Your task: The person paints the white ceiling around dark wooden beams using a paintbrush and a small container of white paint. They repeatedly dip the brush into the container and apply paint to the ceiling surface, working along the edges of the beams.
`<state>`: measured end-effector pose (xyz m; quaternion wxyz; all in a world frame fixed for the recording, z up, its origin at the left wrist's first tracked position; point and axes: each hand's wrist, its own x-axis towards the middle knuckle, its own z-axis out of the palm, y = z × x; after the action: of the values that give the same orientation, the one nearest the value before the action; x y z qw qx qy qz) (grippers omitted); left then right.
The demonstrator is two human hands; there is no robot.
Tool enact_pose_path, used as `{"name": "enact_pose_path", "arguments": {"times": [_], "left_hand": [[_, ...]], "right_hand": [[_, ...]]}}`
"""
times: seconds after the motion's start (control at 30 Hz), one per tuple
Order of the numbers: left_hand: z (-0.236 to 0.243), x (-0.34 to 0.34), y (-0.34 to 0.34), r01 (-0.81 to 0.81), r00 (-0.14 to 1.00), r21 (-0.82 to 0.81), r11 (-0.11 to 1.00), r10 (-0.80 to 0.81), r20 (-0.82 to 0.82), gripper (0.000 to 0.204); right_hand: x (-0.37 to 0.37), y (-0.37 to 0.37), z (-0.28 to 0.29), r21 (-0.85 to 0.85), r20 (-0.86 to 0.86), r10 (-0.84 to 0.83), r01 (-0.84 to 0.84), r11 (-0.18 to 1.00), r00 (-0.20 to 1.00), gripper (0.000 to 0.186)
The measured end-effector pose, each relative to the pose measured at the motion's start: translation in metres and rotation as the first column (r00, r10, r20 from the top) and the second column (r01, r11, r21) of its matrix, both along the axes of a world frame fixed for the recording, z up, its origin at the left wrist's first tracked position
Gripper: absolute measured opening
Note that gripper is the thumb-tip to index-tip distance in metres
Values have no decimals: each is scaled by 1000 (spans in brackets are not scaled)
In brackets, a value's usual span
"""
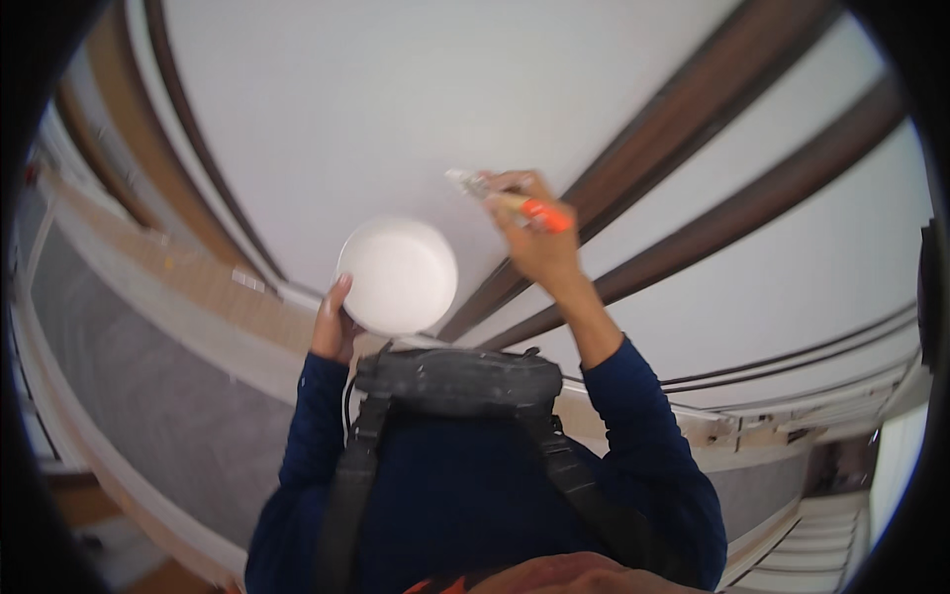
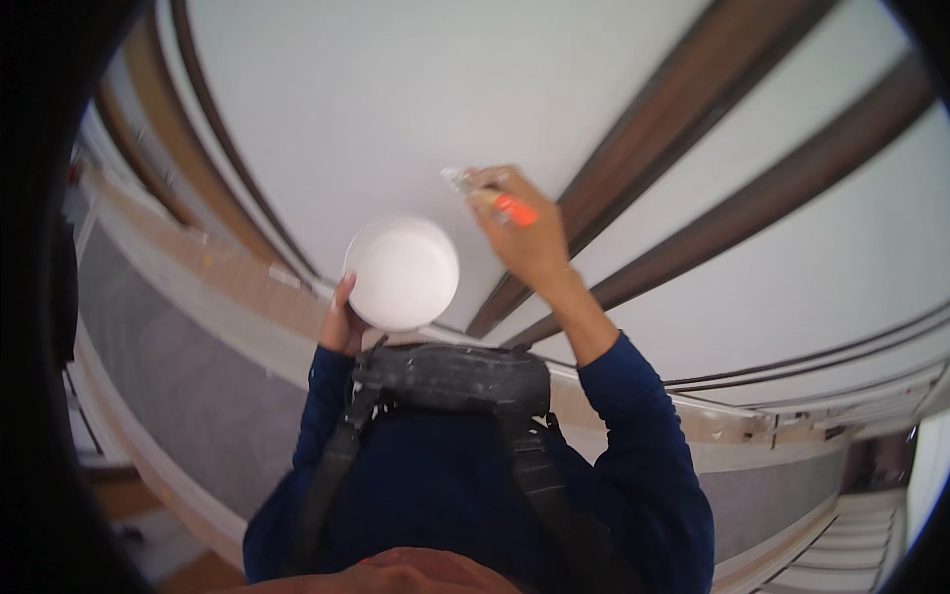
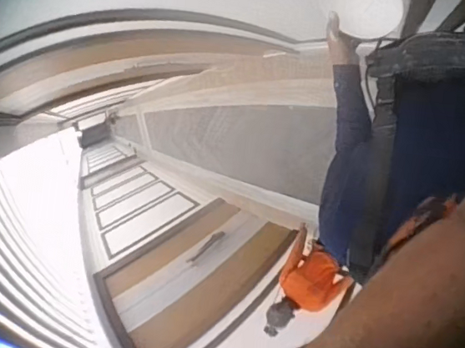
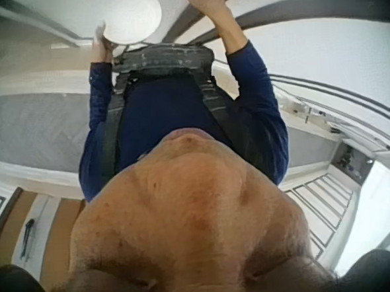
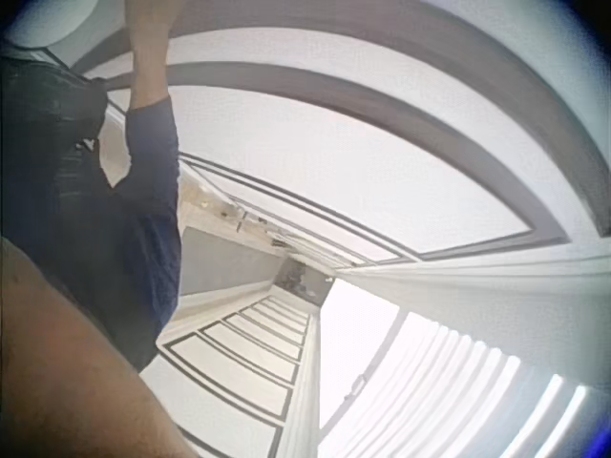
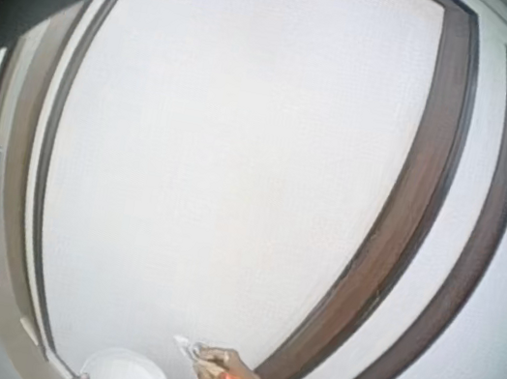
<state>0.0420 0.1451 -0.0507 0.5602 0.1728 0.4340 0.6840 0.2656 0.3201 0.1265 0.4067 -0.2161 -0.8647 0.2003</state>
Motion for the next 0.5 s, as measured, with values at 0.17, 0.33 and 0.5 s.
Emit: {"name": "enact_pose_path", "arguments": {"times": [0.17, 0.33, 0.5], "left_hand": [[-4, 4, 5, -160, 982, -105, 982, 147, -118, 80], [9, 2, 3, -134, 966, -159, 978, 93, -240, 90], [14, 9, 4, -279, 943, -114, 953, 250, -219, 88]], "right_hand": [[-17, -22, 14, -467, -24, 166, -158, 870, 986, 14], [-51, -10, -26, -359, 200, 314, -229, 905, 928, 16], [-65, -5, -64, 41, 386, 83, -107, 993, 919, 16]]}}
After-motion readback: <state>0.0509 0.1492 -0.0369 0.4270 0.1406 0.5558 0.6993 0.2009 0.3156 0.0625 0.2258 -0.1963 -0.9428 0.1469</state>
